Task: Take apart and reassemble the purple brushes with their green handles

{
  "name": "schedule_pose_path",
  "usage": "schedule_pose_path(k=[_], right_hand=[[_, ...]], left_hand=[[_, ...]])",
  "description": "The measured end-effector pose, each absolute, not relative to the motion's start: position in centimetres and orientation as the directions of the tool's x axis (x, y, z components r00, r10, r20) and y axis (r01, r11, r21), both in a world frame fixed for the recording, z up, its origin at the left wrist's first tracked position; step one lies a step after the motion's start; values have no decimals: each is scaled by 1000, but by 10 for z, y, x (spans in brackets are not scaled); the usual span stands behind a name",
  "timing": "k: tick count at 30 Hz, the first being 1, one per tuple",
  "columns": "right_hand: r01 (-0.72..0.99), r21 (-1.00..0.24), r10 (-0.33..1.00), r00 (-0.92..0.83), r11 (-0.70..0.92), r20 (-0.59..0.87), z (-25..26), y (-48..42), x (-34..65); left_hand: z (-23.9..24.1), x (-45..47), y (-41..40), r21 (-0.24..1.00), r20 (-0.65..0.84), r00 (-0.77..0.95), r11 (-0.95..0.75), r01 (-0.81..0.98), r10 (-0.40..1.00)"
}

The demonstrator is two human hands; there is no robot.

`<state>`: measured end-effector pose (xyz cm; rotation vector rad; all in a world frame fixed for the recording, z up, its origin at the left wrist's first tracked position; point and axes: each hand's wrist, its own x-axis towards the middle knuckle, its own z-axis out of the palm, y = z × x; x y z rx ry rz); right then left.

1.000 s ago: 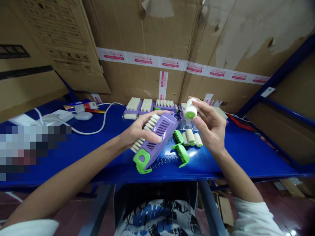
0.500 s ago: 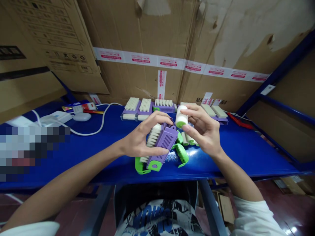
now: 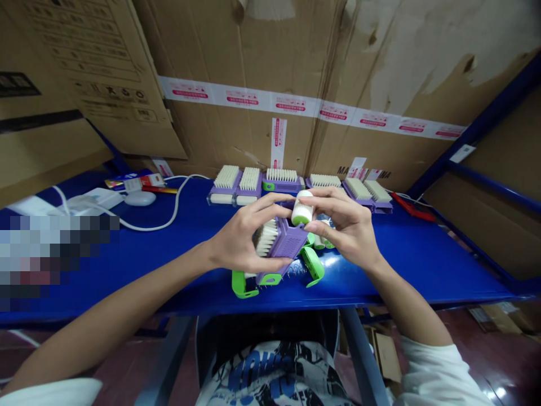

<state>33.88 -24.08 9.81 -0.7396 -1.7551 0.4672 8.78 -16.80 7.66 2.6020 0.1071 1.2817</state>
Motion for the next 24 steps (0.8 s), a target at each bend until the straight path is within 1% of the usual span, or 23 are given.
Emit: schedule_pose_path(k=[7, 11, 15, 21, 24], right_hand=[[103, -637, 638, -266, 764, 722, 98, -238, 343], [114, -627, 630, -284, 771, 723, 98, -241, 343], [108, -633, 635, -271, 767, 724, 97, -243, 341], [76, -688, 679, -273, 721, 681, 97, -241, 341], [46, -655, 635, -302, 755, 711, 99, -240, 343]], left_hand=[[79, 86, -172, 220, 791, 590, -975, -27, 163], [83, 84, -174, 209, 796, 580, -978, 7, 174], [87, 83, -176, 175, 798, 582, -984, 21, 154], [92, 81, -180, 216, 765, 611, -975, 55, 204], [93, 78, -180, 234, 751, 621, -970, 66, 224]])
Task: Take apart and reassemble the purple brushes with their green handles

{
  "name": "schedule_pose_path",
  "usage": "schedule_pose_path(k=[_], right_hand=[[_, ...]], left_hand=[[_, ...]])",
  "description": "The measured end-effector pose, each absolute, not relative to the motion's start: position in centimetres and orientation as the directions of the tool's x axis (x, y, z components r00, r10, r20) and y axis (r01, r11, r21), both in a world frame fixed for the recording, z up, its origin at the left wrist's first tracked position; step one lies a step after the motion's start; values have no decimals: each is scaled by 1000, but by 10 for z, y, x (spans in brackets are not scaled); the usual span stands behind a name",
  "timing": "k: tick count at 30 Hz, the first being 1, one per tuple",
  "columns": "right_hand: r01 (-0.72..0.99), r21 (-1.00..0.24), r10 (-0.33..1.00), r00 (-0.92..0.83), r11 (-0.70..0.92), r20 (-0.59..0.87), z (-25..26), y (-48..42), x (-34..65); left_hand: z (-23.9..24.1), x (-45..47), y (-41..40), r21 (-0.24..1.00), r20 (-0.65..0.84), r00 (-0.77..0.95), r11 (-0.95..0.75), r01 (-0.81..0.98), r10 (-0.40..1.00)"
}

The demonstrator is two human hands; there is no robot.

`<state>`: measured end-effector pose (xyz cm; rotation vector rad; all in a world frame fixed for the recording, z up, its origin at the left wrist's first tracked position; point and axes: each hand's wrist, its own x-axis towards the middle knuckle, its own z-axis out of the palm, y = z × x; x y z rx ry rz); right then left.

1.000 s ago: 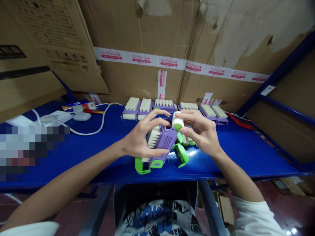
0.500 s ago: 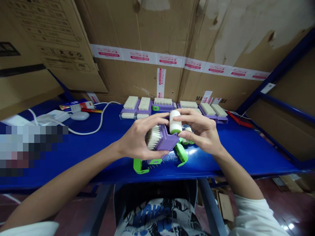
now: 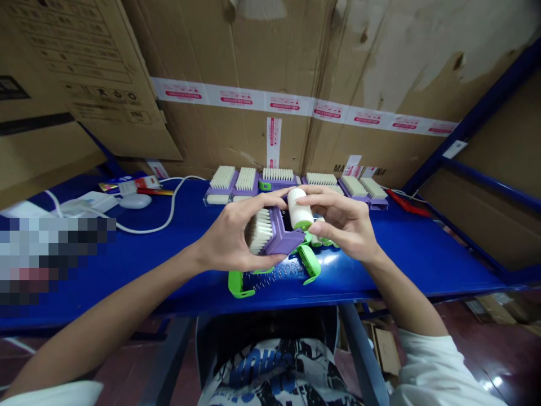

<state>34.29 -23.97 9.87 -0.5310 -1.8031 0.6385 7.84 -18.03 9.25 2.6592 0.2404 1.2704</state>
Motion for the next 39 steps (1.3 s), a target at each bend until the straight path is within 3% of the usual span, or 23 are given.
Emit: schedule_pose_path(k=[4, 11, 20, 28, 36, 39], right_hand=[[139, -576, 588, -309, 806, 748, 100, -240, 343], [156, -528, 550, -244, 835, 799, 98, -240, 342], [195, -463, 502, -361, 865, 786, 98, -236, 348], [325, -316, 429, -381, 892, 819, 100, -251, 337], [248, -426, 487, -301, 870, 820, 87, -250, 329], [209, -494, 531, -193, 844, 825, 83, -250, 321]], left_hand=[[92, 77, -179, 225, 752, 623, -972, 65, 216], [93, 78, -182, 210, 757, 621, -975, 67, 206], [91, 78, -181, 209, 740, 632, -972, 107, 229], [86, 82, -184, 70, 827, 538, -980, 184, 160], [79, 93, -185, -47, 914, 392, -932, 359, 105], [79, 93, -186, -136, 922, 386, -905, 404, 34]])
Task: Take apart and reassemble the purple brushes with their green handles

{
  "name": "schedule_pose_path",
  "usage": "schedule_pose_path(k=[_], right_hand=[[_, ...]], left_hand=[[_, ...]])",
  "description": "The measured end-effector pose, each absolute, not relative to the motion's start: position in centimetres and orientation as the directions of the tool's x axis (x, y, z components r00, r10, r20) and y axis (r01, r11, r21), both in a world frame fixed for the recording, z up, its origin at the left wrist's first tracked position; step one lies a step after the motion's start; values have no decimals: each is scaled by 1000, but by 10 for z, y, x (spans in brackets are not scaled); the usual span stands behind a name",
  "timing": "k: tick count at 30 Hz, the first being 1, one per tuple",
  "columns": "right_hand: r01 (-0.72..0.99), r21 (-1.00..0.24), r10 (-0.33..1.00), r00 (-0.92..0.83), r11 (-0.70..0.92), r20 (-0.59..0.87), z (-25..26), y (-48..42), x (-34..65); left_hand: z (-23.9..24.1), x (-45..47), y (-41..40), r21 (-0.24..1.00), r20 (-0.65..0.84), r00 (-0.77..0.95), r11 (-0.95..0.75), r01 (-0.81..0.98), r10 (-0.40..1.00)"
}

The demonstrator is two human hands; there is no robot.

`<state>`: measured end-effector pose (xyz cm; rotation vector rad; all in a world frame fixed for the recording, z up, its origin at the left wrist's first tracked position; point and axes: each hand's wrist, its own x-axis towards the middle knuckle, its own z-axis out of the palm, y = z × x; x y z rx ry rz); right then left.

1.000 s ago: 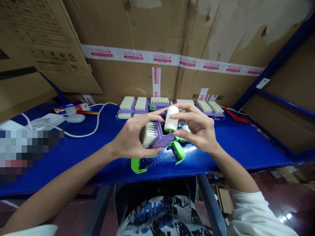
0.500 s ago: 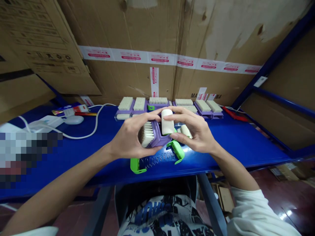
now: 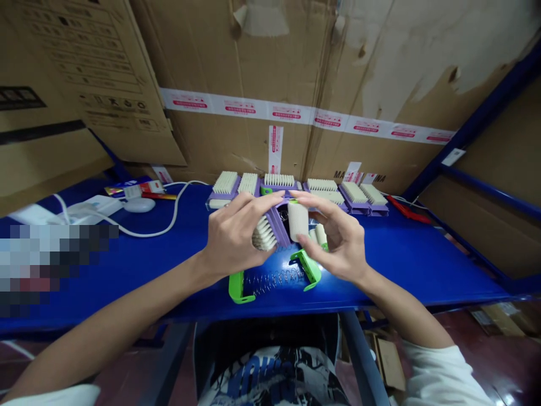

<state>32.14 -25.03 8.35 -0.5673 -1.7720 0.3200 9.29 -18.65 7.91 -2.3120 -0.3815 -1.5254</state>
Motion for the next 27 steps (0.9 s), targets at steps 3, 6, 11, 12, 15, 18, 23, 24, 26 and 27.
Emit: schedule_pose_path(k=[3, 6, 11, 12, 15, 18, 23, 24, 26, 27], right_hand=[[243, -595, 619, -30, 766, 785, 82, -252, 313], [306, -648, 675, 24, 698, 738, 82, -255, 310], [398, -627, 683, 2, 670, 730, 83, -256, 312], [414, -616, 680, -9, 670, 733, 83, -256, 312], [458, -575, 654, -21, 679, 756, 79, -255, 309], [506, -488, 585, -40, 711, 810, 76, -255, 304], [544, -477, 613, -89, 690, 785, 76, -256, 301], [544, -500, 641, -94, 674, 762, 77, -256, 302], [510, -560, 688, -90, 653, 720, 79, -256, 304], [481, -593, 706, -81, 646, 703, 79, -255, 305]], left_hand=[[79, 92, -187, -193, 902, 431, -877, 441, 19], [76, 91, -185, -190, 891, 452, -867, 460, 45], [69, 90, -177, -209, 877, 481, -880, 427, 25], [69, 89, -176, -216, 876, 482, -878, 426, 18], [69, 89, -176, -226, 877, 481, -874, 430, 10], [72, 88, -177, -221, 875, 484, -872, 437, 21], [77, 87, -175, -242, 863, 505, -871, 428, 8], [77, 87, -175, -240, 864, 504, -869, 432, 12], [76, 87, -176, -225, 870, 491, -865, 448, 29], [76, 87, -177, -218, 875, 483, -862, 459, 36]])
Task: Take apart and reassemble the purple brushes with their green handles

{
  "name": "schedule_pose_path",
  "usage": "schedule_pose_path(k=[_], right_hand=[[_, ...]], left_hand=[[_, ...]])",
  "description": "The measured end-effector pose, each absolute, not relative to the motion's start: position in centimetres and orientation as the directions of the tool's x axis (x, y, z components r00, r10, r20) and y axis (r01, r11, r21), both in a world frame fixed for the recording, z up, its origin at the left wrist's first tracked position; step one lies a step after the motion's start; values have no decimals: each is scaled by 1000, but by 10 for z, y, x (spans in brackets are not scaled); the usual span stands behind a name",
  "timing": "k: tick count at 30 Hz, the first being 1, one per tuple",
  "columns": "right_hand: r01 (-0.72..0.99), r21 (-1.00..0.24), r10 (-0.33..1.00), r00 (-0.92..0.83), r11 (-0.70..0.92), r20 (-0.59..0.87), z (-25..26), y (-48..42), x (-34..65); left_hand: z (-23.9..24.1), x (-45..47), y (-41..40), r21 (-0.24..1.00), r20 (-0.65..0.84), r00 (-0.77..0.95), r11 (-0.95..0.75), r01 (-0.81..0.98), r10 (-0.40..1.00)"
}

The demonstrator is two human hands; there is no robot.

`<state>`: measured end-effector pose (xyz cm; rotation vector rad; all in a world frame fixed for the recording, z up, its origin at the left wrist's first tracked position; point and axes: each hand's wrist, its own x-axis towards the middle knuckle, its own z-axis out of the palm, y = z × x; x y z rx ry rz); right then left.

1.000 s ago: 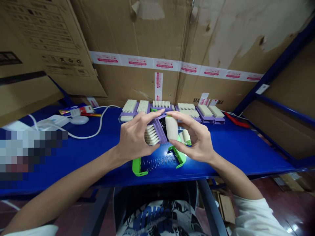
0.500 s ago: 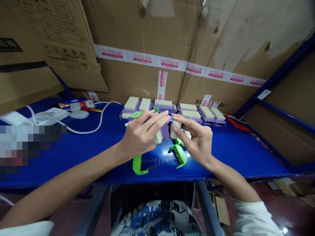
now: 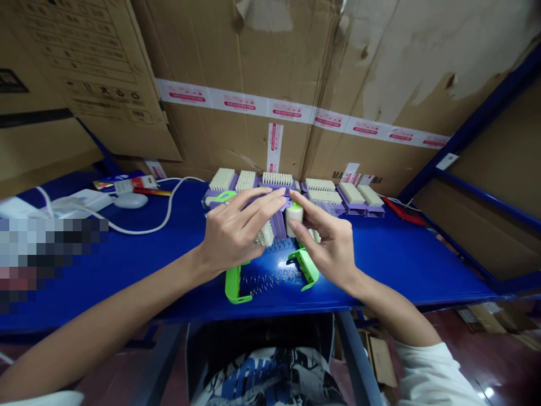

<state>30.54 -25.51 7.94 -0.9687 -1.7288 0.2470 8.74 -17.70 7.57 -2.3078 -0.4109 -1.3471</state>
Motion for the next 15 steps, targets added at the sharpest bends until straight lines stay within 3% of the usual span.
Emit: schedule_pose_path(k=[4, 9, 15], right_hand=[[445, -632, 729, -71, 634, 681, 80, -251, 310], [540, -552, 719, -152, 636, 679, 79, -249, 313], [585, -434, 611, -136, 685, 780, 73, -252, 303]], left_hand=[[72, 88, -176, -261, 875, 484, -841, 474, 1], [72, 86, -172, -269, 862, 507, -859, 436, -12], [76, 84, -167, -311, 860, 507, -843, 440, -53]])
